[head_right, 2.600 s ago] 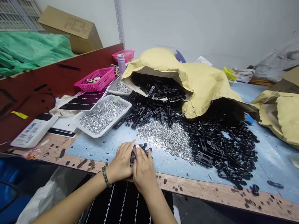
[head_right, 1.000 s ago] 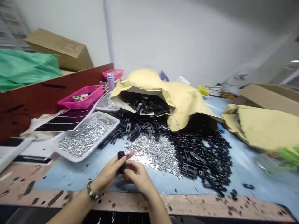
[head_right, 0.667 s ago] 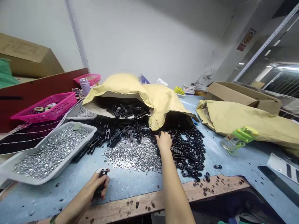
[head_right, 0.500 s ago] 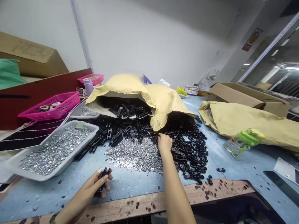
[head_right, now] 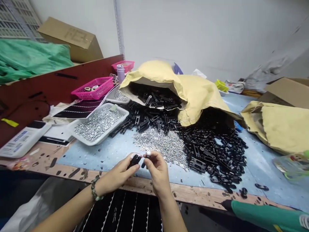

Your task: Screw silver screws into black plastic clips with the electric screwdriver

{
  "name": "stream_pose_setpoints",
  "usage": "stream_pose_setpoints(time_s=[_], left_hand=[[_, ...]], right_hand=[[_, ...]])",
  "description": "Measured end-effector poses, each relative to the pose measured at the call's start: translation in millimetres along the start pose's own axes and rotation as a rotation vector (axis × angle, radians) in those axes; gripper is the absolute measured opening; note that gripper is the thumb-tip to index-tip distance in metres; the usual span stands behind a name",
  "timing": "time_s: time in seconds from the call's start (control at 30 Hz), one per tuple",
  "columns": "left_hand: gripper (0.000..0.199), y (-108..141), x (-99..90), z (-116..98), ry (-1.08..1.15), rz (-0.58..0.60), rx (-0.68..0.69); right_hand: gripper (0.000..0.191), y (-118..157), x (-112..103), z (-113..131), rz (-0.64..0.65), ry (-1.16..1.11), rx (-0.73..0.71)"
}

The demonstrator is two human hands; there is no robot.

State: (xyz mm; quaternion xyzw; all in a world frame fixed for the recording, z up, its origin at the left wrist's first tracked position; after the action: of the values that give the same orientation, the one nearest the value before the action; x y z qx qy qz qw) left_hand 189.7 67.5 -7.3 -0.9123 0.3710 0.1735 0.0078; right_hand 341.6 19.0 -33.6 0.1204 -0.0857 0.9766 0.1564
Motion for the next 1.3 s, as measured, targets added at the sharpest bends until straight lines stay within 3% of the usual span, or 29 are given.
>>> stream_pose_setpoints(time_s=[0.23,0.4,0.57,0.7,0.8,0.87,0.93,1.03,1.17,1.3], left_hand=[[0.028,3,-8.1,-7,-0.055,0.027,0.130],[0.027,-7,-13.2,-3,-0.091,0.012,0.131],[0.016,-10,-11.8,1,-0.138,-0.014,0.155],[0.024,-7,-13.2,9,-0.156,-0.049,0.143],[0.027,-20,-26.0,21,-0.292,-0.069,0.117],[0.026,-38,-37.4,31,-0.422,-0.143,0.127],[0.024,-57,-44.1,41,-0.494,-0.197,0.185],[0.030,-71,-39.0,54,-0.498,-0.119,0.246],[0.033,-52,-26.3,62,-0.517,-0.005,0.294],[0.031,-26,-34.4,61,-0.483,0.048,0.277]], right_hand=[[0.014,2,9,-5,-0.037,0.006,-0.120],[0.015,-3,14,-4,-0.054,-0.048,-0.196],[0.012,-4,20,-7,-0.022,0.044,-0.224],[0.011,-5,19,-12,-0.021,0.091,-0.197],[0.008,-23,8,-17,0.069,0.270,-0.124],[0.020,-41,-1,-24,0.089,0.552,-0.098],[0.027,-58,-7,-33,0.062,0.877,-0.149],[0.032,-63,-7,-48,0.094,1.182,-0.297],[0.031,-37,-8,-53,0.207,1.259,-0.383],[0.026,-15,-12,-42,0.207,1.188,-0.399]])
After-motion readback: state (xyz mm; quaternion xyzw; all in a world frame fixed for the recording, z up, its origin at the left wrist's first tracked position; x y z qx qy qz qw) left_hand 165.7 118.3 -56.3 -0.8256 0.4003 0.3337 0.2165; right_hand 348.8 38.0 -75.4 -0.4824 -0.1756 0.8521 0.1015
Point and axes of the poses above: each hand's wrist, its own y-axis away from the middle knuckle, its own x-axis out of the palm, z = x × y, the point moved 1 cm from there along -y, towards the middle knuckle, and after that the axes turned 3 degrees about -y, right-handed, at the moved point
